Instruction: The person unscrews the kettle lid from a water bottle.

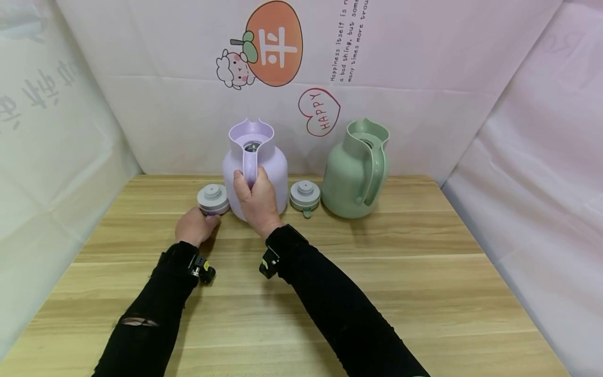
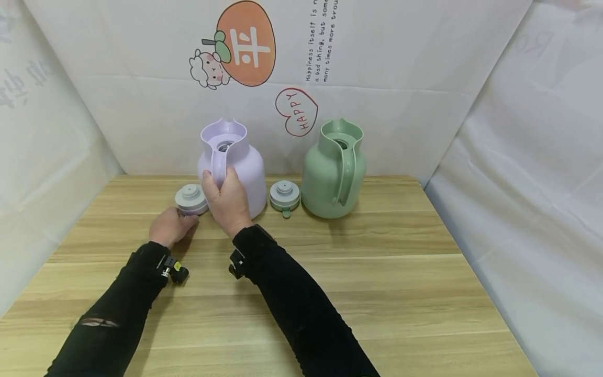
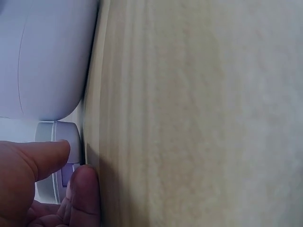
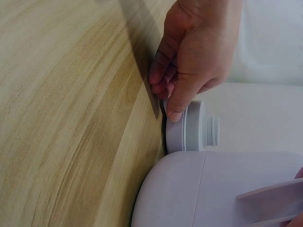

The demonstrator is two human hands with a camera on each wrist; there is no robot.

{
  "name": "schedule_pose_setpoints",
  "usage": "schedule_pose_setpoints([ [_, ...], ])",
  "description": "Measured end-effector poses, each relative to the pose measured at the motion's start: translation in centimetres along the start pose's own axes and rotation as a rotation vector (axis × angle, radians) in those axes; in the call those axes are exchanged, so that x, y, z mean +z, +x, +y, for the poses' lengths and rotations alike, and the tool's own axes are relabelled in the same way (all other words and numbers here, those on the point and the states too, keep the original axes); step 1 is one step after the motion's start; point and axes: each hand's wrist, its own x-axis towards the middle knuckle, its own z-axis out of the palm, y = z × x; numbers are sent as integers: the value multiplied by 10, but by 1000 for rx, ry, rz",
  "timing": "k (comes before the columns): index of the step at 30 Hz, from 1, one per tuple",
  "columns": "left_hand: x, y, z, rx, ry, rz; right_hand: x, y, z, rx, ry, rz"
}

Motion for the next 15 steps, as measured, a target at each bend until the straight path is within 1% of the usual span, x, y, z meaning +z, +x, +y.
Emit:
schedule_pose_setpoints([
  [6,-1,0,-1,22,1,-2,-1,1,1,13,7,-3],
  [10,-4,0,0,14,5,-11,-1,2,1,23,5,-10],
  [12,-6,-1,1,12,12,3,-1,2,2,32,19,-17],
  [15,-9,-3,2,14,5,47,-1,2,1,50,53,-36],
])
